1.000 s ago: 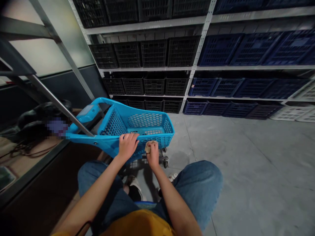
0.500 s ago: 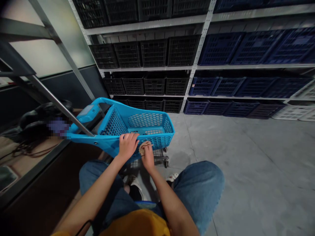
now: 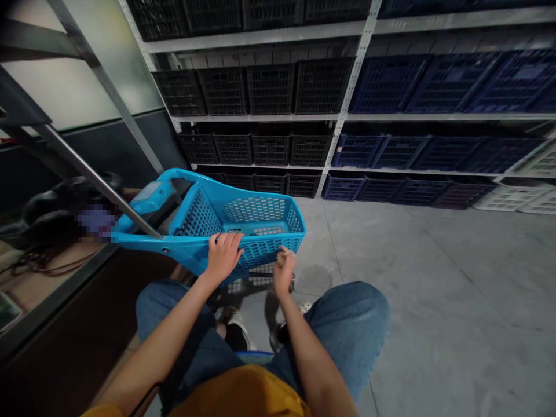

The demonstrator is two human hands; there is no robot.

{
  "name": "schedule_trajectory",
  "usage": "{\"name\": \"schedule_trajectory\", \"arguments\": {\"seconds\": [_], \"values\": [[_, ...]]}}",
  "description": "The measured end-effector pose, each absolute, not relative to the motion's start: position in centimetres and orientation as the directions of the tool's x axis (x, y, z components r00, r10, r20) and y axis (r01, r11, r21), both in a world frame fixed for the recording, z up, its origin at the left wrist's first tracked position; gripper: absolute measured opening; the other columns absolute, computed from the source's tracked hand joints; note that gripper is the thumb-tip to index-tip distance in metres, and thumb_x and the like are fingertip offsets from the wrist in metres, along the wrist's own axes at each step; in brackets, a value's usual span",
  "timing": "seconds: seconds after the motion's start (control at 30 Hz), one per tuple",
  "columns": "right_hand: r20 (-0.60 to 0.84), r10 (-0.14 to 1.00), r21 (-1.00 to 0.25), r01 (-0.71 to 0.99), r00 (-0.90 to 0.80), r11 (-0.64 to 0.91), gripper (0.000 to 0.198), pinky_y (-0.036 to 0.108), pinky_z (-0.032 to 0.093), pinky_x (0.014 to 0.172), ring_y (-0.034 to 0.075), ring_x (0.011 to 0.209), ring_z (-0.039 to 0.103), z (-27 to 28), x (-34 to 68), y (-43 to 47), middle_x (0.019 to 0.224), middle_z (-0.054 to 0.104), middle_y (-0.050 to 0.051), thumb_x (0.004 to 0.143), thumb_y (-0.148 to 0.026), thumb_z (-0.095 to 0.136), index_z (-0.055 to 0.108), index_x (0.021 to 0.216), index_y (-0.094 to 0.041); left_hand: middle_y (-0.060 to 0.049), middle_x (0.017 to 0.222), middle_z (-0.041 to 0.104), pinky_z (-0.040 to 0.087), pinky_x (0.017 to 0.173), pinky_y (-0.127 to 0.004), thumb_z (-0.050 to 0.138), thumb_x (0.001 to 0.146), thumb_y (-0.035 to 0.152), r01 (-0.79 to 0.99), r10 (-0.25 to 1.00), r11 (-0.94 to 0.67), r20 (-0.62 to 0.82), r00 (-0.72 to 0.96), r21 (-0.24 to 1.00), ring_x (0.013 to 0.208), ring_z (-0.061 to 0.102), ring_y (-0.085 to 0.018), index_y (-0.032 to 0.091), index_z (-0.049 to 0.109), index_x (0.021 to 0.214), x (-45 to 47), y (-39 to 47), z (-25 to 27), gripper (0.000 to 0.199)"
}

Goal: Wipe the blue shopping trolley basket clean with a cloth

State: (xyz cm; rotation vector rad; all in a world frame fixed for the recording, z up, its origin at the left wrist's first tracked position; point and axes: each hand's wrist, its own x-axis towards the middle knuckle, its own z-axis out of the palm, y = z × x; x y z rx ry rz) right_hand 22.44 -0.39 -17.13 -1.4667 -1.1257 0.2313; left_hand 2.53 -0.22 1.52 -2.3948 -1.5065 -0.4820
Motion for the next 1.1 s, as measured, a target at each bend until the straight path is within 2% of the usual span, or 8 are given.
{"name": "schedule_trajectory", "arguments": {"seconds": [0.1, 0.2, 0.3, 0.43, 0.53, 0.67, 0.8, 1.1], "values": [[0.474, 0.857, -0.805, 0.494, 0.201, 0.329, 0.033, 0.041, 0.043, 0.094, 0.025, 0.105, 0.052, -17.5, 16.5, -1.1, 0.108, 0.057, 0.01, 0.074, -0.013, 0.047, 0.059, 0.105, -0.021, -0.013, 0.126, 0.064, 0.031, 0.108, -0.049, 0.061, 0.09, 0.027, 0.905, 0.816, -0.422, 0.41, 0.406, -0.056, 0.115, 0.055, -0.03, 0.022, 0.056, 0.132, 2.5, -0.2, 1.6, 0.043], [0.467, 0.877, -0.802, 0.474, 0.116, 0.364, 0.032, 0.04, 0.043, 0.093, 0.025, 0.104, 0.053, -17.5, 15.1, -1.3, 0.107, 0.057, 0.01, 0.074, -0.011, 0.048, 0.06, 0.102, -0.021, -0.013, 0.127, 0.064, 0.032, 0.107, -0.049, 0.059, 0.091, 0.027, 0.898, 0.811, -0.435, 0.407, 0.421, -0.061, 0.116, 0.055, -0.029, 0.022, 0.055, 0.134, 2.4, -0.1, 1.6, 0.044], [0.418, 0.853, -0.847, 0.473, 0.312, 0.242, 0.017, 0.037, 0.045, 0.087, 0.023, 0.093, 0.054, -17.6, 19.0, -0.8, 0.095, 0.058, 0.007, 0.075, -0.016, 0.048, 0.057, 0.089, -0.021, -0.013, 0.127, 0.064, 0.031, 0.107, -0.049, 0.059, 0.091, 0.028, 0.898, 0.806, -0.435, 0.417, 0.42, -0.065, 0.116, 0.054, -0.029, 0.022, 0.055, 0.134, 2.3, 0.0, 1.3, 0.043], [0.304, 0.644, -0.899, 0.436, 0.702, -0.05, 0.005, 0.039, 0.042, 0.083, 0.023, 0.086, 0.049, -17.3, 26.4, 0.2, 0.085, 0.053, 0.006, 0.078, -0.025, 0.046, 0.048, 0.082, -0.022, -0.013, 0.126, 0.064, 0.031, 0.107, -0.05, 0.06, 0.091, 0.028, 0.9, 0.8, -0.433, 0.438, 0.41, -0.051, 0.115, 0.054, -0.03, 0.021, 0.056, 0.131, 2.5, 0.1, 1.1, 0.042], [0.311, 0.572, -0.899, 0.431, 0.759, -0.083, 0.006, 0.042, 0.041, 0.087, 0.025, 0.092, 0.047, -17.0, 27.3, 0.4, 0.091, 0.051, 0.009, 0.081, -0.025, 0.044, 0.045, 0.086, -0.022, -0.013, 0.125, 0.065, 0.031, 0.107, -0.05, 0.061, 0.091, 0.028, 0.901, 0.798, -0.431, 0.45, 0.401, -0.038, 0.114, 0.054, -0.03, 0.02, 0.057, 0.13, 2.7, 0.1, 1.0, 0.04], [0.369, 0.684, -0.877, 0.479, 0.629, 0.033, 0.01, 0.041, 0.043, 0.092, 0.024, 0.097, 0.052, -17.2, 21.2, 0.0, 0.095, 0.056, 0.009, 0.079, -0.02, 0.046, 0.05, 0.088, -0.021, -0.013, 0.124, 0.065, 0.031, 0.107, -0.05, 0.059, 0.091, 0.028, 0.902, 0.798, -0.431, 0.45, 0.4, -0.037, 0.114, 0.054, -0.03, 0.02, 0.057, 0.13, 2.7, 0.0, 1.1, 0.039], [0.455, 0.835, -0.829, 0.489, 0.311, 0.27, 0.035, 0.041, 0.043, 0.099, 0.023, 0.111, 0.053, -17.6, 15.6, -1.2, 0.112, 0.058, 0.01, 0.075, -0.012, 0.046, 0.056, 0.107, -0.02, -0.013, 0.125, 0.064, 0.032, 0.105, -0.049, 0.058, 0.092, 0.027, 0.898, 0.799, -0.436, 0.435, 0.415, -0.056, 0.114, 0.054, -0.029, 0.021, 0.056, 0.132, 2.4, -0.1, 1.4, 0.04], [0.576, 0.752, -0.764, 0.537, 0.32, 0.357, 0.014, 0.038, 0.046, 0.09, 0.022, 0.097, 0.053, -7.9, 17.5, -0.5, 0.101, 0.054, 0.007, 0.087, -0.022, 0.053, 0.054, 0.101, -0.022, -0.011, 0.132, 0.061, 0.038, 0.096, -0.043, 0.049, 0.094, 0.02, 0.868, 0.77, -0.491, 0.425, 0.475, -0.08, 0.115, 0.054, -0.027, 0.022, 0.055, 0.134, 1.8, 0.1, 2.0, 0.04]]}}
